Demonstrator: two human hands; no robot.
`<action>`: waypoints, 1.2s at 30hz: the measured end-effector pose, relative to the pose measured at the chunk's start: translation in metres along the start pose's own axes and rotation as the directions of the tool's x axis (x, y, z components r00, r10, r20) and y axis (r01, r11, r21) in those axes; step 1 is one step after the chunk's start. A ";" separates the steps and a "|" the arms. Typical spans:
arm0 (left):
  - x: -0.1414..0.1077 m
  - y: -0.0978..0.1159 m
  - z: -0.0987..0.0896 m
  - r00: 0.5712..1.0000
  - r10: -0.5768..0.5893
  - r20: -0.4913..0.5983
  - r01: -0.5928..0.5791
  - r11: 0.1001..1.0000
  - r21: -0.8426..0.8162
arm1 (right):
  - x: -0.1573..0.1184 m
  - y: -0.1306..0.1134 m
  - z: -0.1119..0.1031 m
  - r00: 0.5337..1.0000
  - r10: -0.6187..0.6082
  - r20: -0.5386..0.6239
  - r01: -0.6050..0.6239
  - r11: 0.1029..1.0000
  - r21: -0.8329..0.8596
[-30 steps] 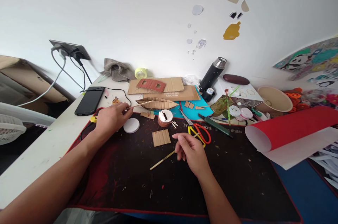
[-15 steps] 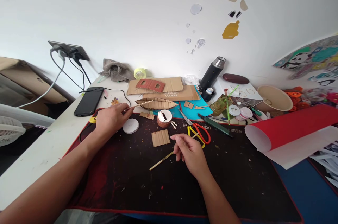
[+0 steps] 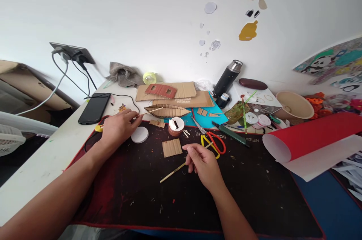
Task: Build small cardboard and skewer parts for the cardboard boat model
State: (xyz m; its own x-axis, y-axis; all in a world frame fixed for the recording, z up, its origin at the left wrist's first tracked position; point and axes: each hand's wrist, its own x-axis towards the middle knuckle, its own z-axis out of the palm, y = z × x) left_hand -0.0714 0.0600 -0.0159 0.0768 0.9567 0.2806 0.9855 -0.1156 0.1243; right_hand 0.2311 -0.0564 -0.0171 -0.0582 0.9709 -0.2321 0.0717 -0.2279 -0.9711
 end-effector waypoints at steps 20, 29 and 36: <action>0.002 0.006 -0.007 0.991 -0.080 0.106 0.076 0.996 0.037 | -0.001 0.000 0.001 1.000 -0.013 0.000 0.013 0.999 -0.031; 0.003 0.009 -0.009 0.989 -0.100 0.108 0.099 0.995 0.019 | -0.001 0.000 0.001 1.000 -0.024 0.008 0.024 0.999 -0.044; 0.004 0.011 -0.011 0.985 -0.114 0.127 0.113 0.993 0.013 | -0.002 0.000 0.001 0.999 -0.032 0.016 0.033 0.998 -0.060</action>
State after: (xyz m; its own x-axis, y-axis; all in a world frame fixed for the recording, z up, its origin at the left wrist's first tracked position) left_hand -0.0621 0.0595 -0.0034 -0.0174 0.9897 0.1418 0.9897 -0.0031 0.1431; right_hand 0.2305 -0.0579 -0.0168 -0.0765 0.9764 -0.2018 0.1292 -0.1909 -0.9731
